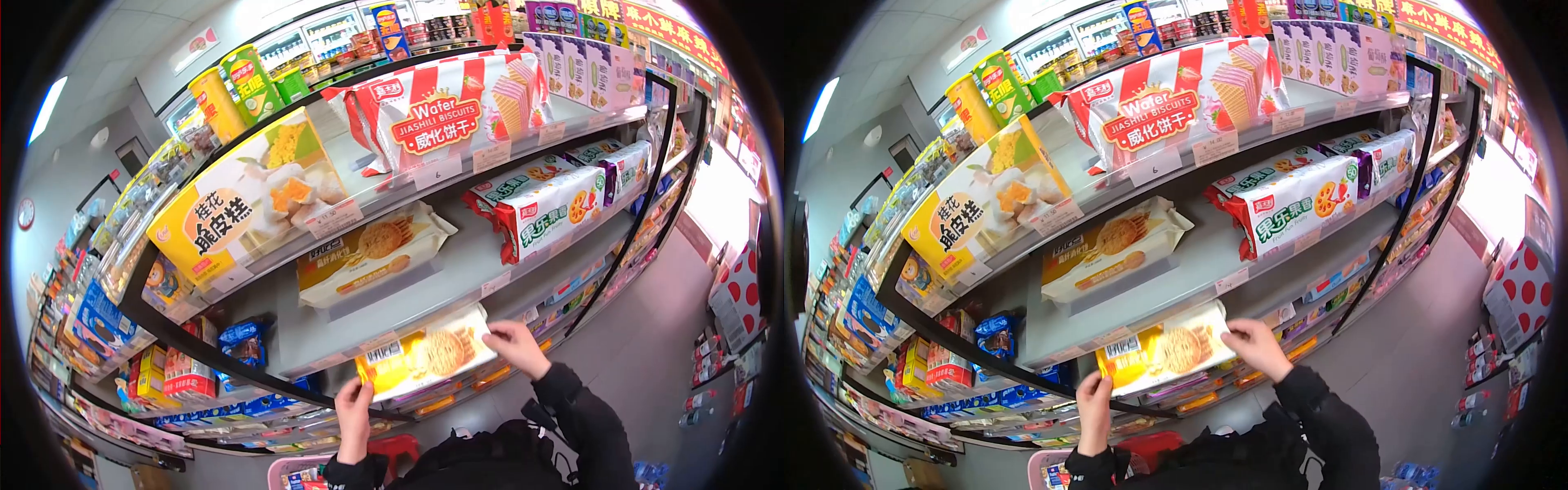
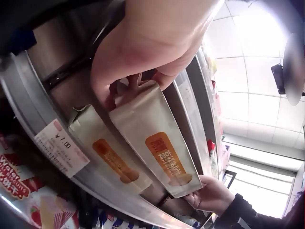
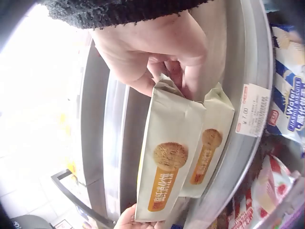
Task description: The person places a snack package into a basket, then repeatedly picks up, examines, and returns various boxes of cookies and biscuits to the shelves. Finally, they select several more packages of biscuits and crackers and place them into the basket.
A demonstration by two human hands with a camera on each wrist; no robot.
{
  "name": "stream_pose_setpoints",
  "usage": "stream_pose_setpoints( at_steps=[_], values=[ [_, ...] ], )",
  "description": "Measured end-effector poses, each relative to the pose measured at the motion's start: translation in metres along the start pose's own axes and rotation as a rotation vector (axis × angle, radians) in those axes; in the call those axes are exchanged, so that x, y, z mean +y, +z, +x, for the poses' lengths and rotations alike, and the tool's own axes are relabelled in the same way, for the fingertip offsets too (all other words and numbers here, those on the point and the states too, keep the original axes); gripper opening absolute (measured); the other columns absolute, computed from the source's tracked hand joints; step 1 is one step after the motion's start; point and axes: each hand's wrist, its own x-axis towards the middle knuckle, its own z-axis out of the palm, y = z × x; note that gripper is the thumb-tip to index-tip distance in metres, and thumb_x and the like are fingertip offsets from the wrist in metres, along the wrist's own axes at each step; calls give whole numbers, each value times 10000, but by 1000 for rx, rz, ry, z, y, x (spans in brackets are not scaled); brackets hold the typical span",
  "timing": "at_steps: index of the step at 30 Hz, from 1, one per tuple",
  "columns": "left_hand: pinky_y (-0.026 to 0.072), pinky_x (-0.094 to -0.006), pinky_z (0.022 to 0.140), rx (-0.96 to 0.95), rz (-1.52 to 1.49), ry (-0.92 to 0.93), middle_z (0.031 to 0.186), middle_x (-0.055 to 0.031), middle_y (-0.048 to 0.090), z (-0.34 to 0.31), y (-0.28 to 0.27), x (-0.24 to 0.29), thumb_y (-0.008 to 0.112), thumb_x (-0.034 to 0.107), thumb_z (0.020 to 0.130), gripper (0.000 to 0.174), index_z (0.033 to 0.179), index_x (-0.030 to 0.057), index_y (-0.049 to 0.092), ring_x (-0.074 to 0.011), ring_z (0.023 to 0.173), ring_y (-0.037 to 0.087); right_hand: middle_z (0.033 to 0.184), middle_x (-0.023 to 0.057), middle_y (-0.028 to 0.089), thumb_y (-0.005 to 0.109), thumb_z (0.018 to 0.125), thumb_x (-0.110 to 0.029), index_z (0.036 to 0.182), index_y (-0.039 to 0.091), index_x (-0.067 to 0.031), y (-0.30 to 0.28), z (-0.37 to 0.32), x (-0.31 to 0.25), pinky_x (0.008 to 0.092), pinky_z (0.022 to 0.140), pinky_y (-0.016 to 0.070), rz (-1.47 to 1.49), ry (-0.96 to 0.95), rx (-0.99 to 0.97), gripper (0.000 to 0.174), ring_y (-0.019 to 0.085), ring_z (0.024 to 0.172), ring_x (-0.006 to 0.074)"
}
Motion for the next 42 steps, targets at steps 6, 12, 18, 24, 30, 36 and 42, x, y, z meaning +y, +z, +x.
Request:
stream_pose_setpoints(
  at_steps=[6, 12, 18, 24, 30, 36, 42],
  values=[
    [378, -255, 865, -263, 67, 61, 1168, -115, 458, -46, -25, -9, 582, 18, 774, 260, 1019, -63, 549, -165, 1036, 475, 810, 129, 573, 585, 756, -74, 866, 556, 58, -2, -60, -30, 243, 634, 439, -308, -135, 59, 175, 560, 704, 182],
    [330, -313, 914, -296, -19, 268, 1215, -148, 399, -57, -34, 39, 567, -25, 750, 317, 1063, -62, 535, -227, 1132, 390, 845, 158, 577, 598, 703, -11, 860, 568, 50, 8, -65, -81, 271, 641, 446, -384, -505, 165, 171, 569, 732, 238],
    [298, -311, 914, -205, 168, 581, 1133, -134, 432, -15, -23, 108, 558, 108, 774, 313, 1038, -59, 535, -228, 1085, 391, 891, 110, 508, 557, 740, -8, 960, 527, 41, 17, -17, -120, 241, 655, 433, -222, -558, 142, 228, 524, 756, 163],
    [315, -269, 906, -246, 92, 664, 1196, -94, 375, 38, -11, 126, 541, 43, 782, 453, 1198, -37, 380, -182, 1124, 368, 945, 60, 551, 559, 802, -103, 1080, 484, 40, 20, 41, -131, 222, 718, 426, 41, -410, 12, 321, 522, 865, 101],
    [347, -225, 845, -160, -2, 423, 1051, -61, 506, 70, 1, 148, 536, 77, 799, 384, 1146, -48, 432, -116, 976, 460, 1044, 101, 528, 590, 784, -119, 1146, 412, 64, 27, 66, -147, 242, 821, 392, 214, -306, -33, 443, 501, 950, 126],
    [351, -234, 815, -123, 21, 465, 1007, -83, 550, 105, 4, 157, 536, 189, 817, 372, 1086, -63, 481, -116, 918, 466, 1117, 128, 473, 586, 759, -33, 1185, 334, 70, 38, 98, -151, 256, 841, 387, 235, -380, -47, 506, 481, 994, 160],
    [350, -244, 799, -64, 74, 432, 968, -49, 543, 126, 14, 155, 549, 280, 824, 389, 1041, -39, 505, -113, 883, 456, 1056, 130, 493, 571, 758, -36, 1162, 350, 93, 36, 131, -131, 252, 791, 402, 84, -387, 50, 478, 501, 932, 137]
  ],
)
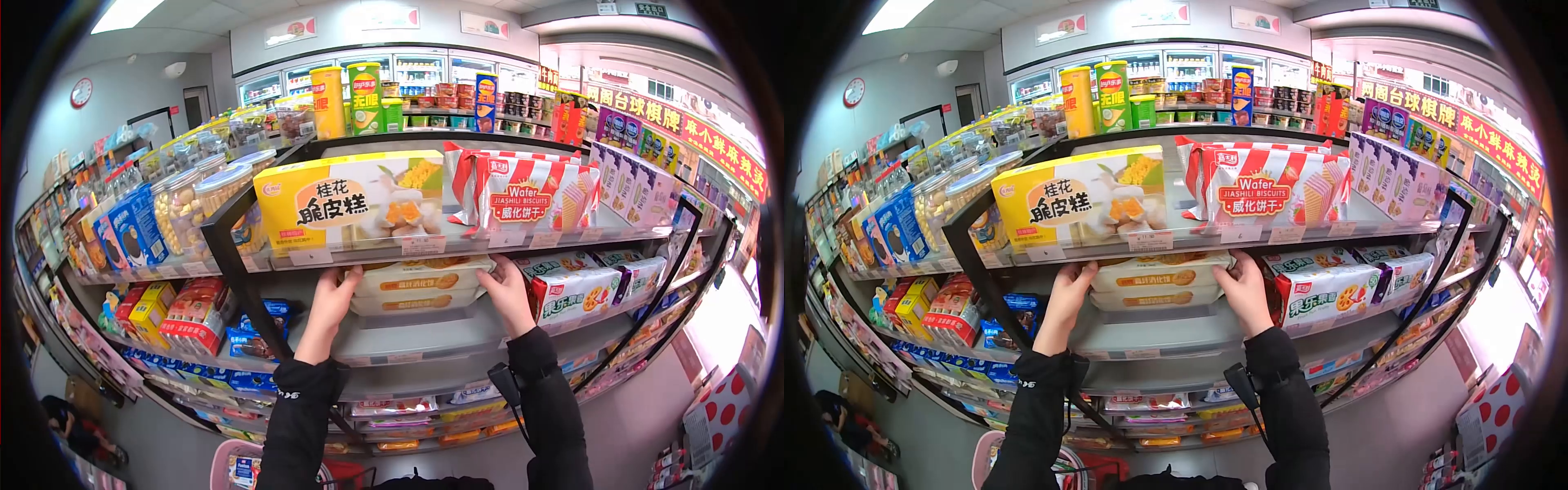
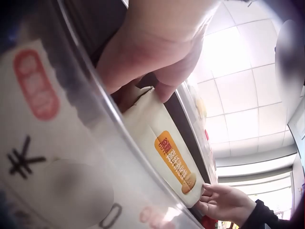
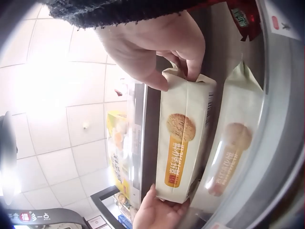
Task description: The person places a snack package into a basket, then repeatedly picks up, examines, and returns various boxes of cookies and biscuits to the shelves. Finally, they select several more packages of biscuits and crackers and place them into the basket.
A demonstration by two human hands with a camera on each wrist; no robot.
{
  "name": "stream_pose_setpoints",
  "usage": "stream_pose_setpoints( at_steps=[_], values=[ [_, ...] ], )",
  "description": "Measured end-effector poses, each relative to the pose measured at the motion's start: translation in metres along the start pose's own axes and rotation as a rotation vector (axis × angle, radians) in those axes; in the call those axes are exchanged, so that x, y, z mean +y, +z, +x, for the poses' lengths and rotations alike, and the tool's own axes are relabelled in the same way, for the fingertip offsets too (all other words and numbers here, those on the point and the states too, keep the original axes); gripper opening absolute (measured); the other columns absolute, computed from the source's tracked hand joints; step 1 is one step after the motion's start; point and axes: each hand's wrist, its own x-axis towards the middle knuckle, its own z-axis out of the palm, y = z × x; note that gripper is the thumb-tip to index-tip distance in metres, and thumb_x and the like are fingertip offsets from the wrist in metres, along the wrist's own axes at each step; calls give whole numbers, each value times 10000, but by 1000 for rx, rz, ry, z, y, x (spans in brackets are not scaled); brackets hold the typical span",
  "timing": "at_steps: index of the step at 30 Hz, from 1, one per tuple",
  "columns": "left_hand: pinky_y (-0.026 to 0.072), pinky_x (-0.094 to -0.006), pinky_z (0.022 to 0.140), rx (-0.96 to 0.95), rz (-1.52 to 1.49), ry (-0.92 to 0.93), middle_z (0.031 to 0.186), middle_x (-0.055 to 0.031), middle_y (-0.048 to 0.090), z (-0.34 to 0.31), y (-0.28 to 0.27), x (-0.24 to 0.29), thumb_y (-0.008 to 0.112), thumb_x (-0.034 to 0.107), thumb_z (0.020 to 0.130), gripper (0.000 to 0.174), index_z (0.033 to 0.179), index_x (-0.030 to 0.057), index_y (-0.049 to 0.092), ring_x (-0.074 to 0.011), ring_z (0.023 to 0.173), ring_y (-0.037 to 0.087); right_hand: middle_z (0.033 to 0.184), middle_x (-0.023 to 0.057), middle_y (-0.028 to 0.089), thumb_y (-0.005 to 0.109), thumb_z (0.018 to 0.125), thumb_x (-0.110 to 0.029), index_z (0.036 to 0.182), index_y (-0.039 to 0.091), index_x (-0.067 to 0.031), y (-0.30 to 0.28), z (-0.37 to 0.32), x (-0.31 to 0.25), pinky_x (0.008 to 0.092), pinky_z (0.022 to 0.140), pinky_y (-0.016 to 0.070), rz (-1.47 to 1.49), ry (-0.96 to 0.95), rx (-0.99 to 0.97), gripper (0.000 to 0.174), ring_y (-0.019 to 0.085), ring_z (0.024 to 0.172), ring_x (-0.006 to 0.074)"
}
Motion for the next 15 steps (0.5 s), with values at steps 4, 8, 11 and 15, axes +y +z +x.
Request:
stream_pose_setpoints(
  at_steps=[4, 8, 11, 15],
  values=[
    [336, -248, 837, -26, 93, -51, 1035, -72, 534, -1, -3, 3, 545, 288, 824, 424, 1083, -43, 490, -120, 942, 446, 1050, 129, 493, 573, 754, -39, 1175, 340, 90, -1, -1, 5, 251, 772, 407, -6, 32, -49, 498, 504, 918, 139],
    [372, -243, 745, 17, 125, 59, 925, -83, 569, 1, -3, 1, 554, 292, 805, 422, 1054, -46, 513, -129, 817, 469, 1062, 142, 480, 571, 751, -30, 1191, 302, 63, -4, 0, 5, 264, 784, 407, 61, -48, -53, 524, 507, 924, 160],
    [373, -248, 760, -1, 130, 33, 948, -87, 569, 1, -5, 3, 554, 290, 805, 420, 1049, -49, 516, -134, 833, 476, 1067, 144, 479, 570, 747, -21, 1190, 293, 47, -4, -2, 1, 267, 787, 407, 44, -2, -59, 526, 508, 928, 166],
    [314, -257, 880, -43, 110, -23, 1068, -99, 525, 1, -6, 4, 533, 282, 833, 443, 1096, -69, 471, -137, 982, 440, 1045, 134, 491, 563, 743, -10, 1175, 304, 44, -4, 3, 2, 268, 784, 408, 53, -36, -84, 507, 514, 912, 166]
  ],
)
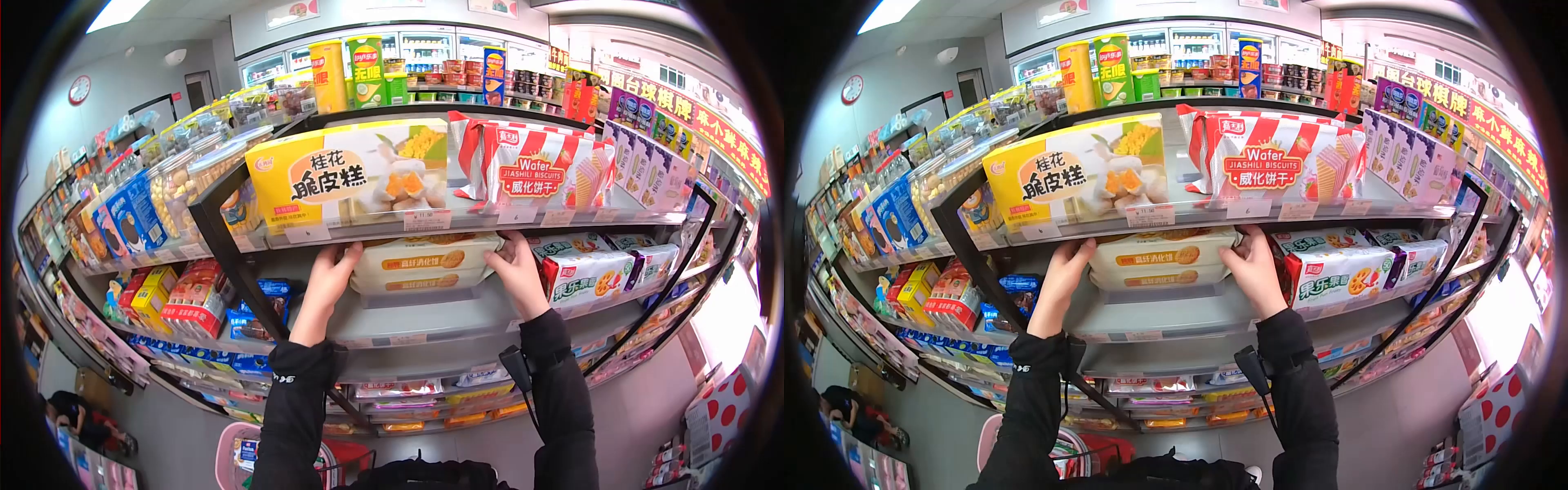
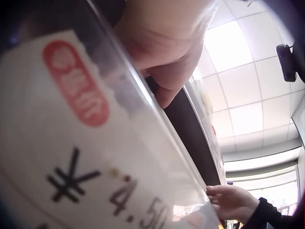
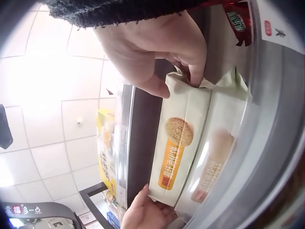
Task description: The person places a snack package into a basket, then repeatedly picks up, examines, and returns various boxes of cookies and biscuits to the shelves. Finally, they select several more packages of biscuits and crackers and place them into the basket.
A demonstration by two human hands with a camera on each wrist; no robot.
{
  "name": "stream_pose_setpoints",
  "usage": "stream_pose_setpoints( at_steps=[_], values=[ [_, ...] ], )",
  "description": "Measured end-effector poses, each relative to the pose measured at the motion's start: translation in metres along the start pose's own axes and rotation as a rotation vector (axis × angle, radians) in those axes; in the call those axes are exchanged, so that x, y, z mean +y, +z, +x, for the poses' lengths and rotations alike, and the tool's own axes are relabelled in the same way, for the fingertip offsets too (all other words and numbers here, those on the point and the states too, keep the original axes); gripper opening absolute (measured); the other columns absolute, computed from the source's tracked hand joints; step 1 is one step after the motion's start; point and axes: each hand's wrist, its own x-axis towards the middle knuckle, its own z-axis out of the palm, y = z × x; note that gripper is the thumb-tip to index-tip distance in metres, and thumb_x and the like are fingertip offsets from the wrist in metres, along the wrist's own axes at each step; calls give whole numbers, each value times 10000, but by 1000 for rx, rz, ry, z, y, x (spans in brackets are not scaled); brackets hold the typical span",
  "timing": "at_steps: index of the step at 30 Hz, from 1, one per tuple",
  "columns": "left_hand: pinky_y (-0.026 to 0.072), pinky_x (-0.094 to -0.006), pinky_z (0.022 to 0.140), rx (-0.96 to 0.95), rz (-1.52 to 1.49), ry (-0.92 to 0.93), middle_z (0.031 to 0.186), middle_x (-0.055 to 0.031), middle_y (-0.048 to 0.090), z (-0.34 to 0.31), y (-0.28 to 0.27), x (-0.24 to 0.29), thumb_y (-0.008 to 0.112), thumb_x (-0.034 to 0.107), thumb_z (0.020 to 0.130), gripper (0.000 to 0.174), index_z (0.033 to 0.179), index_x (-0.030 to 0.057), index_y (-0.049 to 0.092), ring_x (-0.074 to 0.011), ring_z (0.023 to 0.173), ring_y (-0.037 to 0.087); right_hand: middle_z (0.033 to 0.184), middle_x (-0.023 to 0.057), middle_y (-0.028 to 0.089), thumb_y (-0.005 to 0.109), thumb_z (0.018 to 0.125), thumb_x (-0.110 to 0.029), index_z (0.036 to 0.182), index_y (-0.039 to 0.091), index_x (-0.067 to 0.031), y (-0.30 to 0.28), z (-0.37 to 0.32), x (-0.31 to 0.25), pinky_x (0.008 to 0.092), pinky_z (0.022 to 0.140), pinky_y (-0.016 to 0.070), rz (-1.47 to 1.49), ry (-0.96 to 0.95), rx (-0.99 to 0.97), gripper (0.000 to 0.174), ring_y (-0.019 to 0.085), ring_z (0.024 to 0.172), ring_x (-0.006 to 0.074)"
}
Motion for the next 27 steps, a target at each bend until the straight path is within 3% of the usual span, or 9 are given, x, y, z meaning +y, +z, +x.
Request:
stream_pose_setpoints(
  at_steps=[2, 12, 15, 17, 20, 23, 24, 26, 27],
  values=[
    [356, -258, 826, 48, -8, 117, 1024, -108, 555, 4, 2, -7, 550, 285, 818, 430, 1078, -53, 490, -152, 927, 476, 1036, 129, 497, 552, 742, -4, 1164, 314, 44, 1, 1, -2, 269, 785, 411, -6, 8, 2, 487, 521, 908, 166],
    [376, -241, 725, 93, 22, 70, 937, -77, 567, -3, 7, 3, 561, 300, 811, 428, 1055, -47, 502, -111, 796, 456, 1020, 139, 501, 554, 743, -7, 1153, 329, 37, -2, 8, -4, 274, 793, 412, -5, 40, -20, 470, 518, 931, 181],
    [382, -273, 782, 68, 105, 56, 980, -129, 556, -6, 1, -3, 568, 301, 801, 465, 1090, -50, 475, -182, 870, 493, 1040, 151, 489, 553, 746, -13, 1169, 320, 33, -9, 0, 1, 288, 819, 412, -43, 13, 5, 485, 510, 952, 202],
    [366, -318, 860, 264, 522, 248, 1069, -192, 505, -20, -2, -13, 575, 284, 789, 501, 1136, -49, 435, -280, 994, 480, 1066, 172, 471, 554, 752, -22, 1208, 298, 26, -11, -19, -4, 297, 861, 402, -186, -77, 86, 525, 489, 992, 221],
    [359, -334, 886, 299, 624, 365, 1184, -154, 440, -64, -4, 9, 590, 179, 777, 480, 1183, -10, 417, -248, 1060, 452, 1074, 140, 483, 554, 752, -20, 1183, 361, 15, -9, -64, -25, 276, 802, 418, -453, -260, 106, 474, 502, 953, 189],
    [422, -282, 754, 179, 400, 380, 958, -116, 544, -111, -8, 14, 566, 18, 723, 289, 1008, -8, 528, -203, 845, 537, 1001, 92, 540, 575, 758, -50, 1117, 461, -4, -19, -110, -43, 253, 705, 437, -367, 26, -181, 379, 546, 817, 146],
    [436, -274, 722, 82, 310, 254, 918, -96, 557, -129, -8, 14, 565, 8, 718, 264, 981, -6, 541, -193, 791, 557, 966, 83, 557, 584, 761, -73, 1092, 485, -9, -26, -118, -39, 253, 689, 441, -347, 117, -318, 352, 553, 786, 134],
    [438, -266, 724, -241, 211, 56, 948, -99, 559, -151, -9, 16, 583, 42, 734, 314, 1042, 9, 532, -167, 795, 559, 924, 85, 584, 595, 773, -136, 1049, 525, -21, -34, -130, -29, 260, 678, 446, -327, 293, -536, 307, 564, 771, 127],
    [437, -297, 753, -397, 249, 17, 978, -142, 555, -155, -7, 13, 591, 124, 758, 400, 1121, 0, 478, -226, 845, 558, 930, 119, 584, 594, 770, -151, 1044, 531, -20, -38, -130, -17, 279, 689, 451, -405, 282, -638, 310, 577, 784, 162]
  ],
)
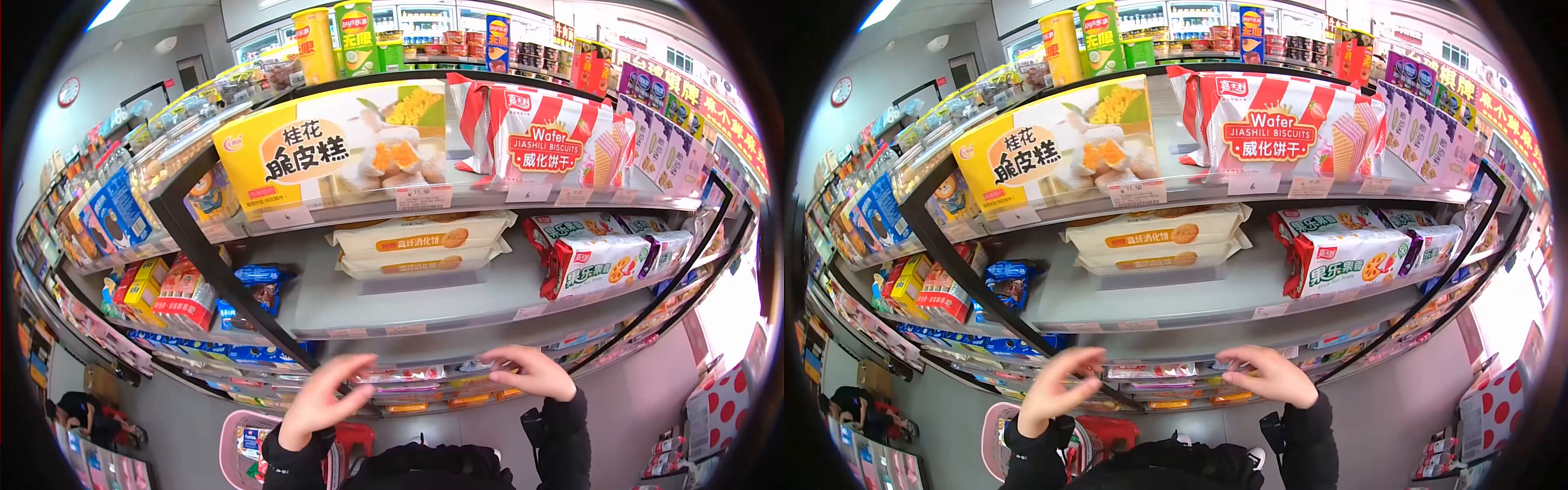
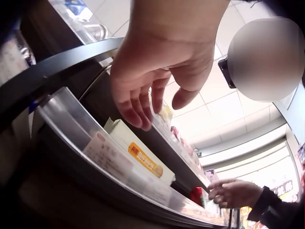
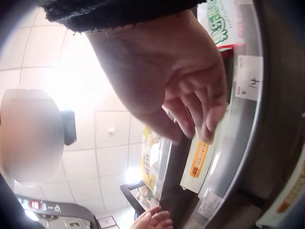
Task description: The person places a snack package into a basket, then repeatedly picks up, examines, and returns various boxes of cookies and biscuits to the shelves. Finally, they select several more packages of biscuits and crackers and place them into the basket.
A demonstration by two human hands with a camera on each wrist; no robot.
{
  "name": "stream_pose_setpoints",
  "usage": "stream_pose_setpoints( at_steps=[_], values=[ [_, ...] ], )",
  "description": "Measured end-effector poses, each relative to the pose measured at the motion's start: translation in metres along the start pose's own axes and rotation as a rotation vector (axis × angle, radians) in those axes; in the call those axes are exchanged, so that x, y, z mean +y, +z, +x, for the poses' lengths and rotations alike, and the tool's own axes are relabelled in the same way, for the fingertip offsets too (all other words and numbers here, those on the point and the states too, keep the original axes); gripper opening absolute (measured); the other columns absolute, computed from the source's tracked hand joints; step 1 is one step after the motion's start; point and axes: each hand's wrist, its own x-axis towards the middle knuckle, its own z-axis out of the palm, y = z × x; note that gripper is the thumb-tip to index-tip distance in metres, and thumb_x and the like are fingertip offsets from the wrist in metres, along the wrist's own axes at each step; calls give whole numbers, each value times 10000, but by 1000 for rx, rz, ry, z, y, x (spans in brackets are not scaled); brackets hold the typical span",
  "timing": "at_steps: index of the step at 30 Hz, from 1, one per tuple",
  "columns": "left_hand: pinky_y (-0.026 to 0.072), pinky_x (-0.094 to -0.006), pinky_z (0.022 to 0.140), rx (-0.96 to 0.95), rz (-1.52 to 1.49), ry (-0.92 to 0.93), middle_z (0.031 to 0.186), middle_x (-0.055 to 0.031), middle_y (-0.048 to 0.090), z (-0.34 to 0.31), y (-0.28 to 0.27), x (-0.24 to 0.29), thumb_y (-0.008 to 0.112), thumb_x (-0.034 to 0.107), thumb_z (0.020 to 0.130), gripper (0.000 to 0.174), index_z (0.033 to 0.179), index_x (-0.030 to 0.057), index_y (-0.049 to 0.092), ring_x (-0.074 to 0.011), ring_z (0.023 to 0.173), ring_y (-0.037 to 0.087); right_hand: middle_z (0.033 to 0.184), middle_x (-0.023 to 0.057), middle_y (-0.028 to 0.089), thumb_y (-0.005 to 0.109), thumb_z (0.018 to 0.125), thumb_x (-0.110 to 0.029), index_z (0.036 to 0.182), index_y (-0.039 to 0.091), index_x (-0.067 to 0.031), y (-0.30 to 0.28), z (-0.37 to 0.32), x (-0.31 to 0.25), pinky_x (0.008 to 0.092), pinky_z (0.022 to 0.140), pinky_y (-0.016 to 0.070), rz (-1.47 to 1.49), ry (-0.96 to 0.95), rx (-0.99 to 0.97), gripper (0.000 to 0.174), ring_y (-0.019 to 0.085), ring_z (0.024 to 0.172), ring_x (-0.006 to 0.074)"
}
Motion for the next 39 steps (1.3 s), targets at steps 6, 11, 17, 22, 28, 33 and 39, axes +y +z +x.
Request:
stream_pose_setpoints(
  at_steps=[6, 11, 17, 22, 28, 33, 39],
  values=[
    [382, -382, 841, 208, 311, -95, 1057, -231, 510, 22, 41, -91, 532, 233, 802, 426, 1120, -34, 437, -355, 992, 492, 910, 201, 556, 570, 710, -92, 985, 522, 10, 12, 36, 119, 368, 770, 423, -550, 17, 536, 298, 529, 886, 355],
    [383, -399, 803, 367, 242, -42, 978, -203, 533, 66, 53, -153, 513, 219, 805, 301, 1000, -10, 504, -362, 946, 488, 998, 199, 536, 516, 704, -43, 1010, 502, 7, 7, 78, 295, 377, 810, 401, -811, 133, 651, 310, 501, 947, 357],
    [403, -377, 752, 519, 347, 7, 927, -137, 552, 84, 56, -179, 532, 183, 794, 221, 932, 11, 523, -284, 891, 511, 986, 159, 555, 528, 730, -60, 1003, 516, -8, -1, 88, 286, 344, 786, 413, -877, 172, 727, 278, 524, 926, 296],
    [405, -362, 751, 577, 167, -42, 927, -119, 550, 85, 54, -174, 534, 172, 794, 227, 950, 8, 517, -261, 884, 511, 968, 149, 557, 532, 720, -51, 998, 515, -3, -9, 107, 237, 334, 755, 421, -576, 162, 744, 283, 529, 904, 269],
    [407, -344, 749, 620, -52, -122, 926, -98, 548, 85, 52, -164, 537, 158, 795, 236, 972, 4, 511, -233, 875, 512, 947, 137, 559, 537, 708, -40, 993, 514, 2, -5, 106, 192, 322, 717, 430, -207, 165, 730, 288, 534, 878, 235],
    [409, -328, 748, 637, -227, -200, 926, -80, 547, 84, 50, -154, 539, 147, 796, 245, 990, 1, 505, -211, 868, 513, 929, 127, 561, 541, 699, -31, 988, 512, 7, 14, 78, 160, 313, 686, 437, 114, 175, 705, 293, 539, 856, 208],
    [410, -296, 720, 455, -307, -266, 878, -42, 544, 64, 49, -134, 562, 120, 789, 226, 968, -9, 513, -148, 837, 501, 886, 79, 564, 545, 722, -50, 976, 532, 10, 27, 63, 109, 277, 641, 437, 418, 198, 613, 261, 537, 808, 156]
  ],
)
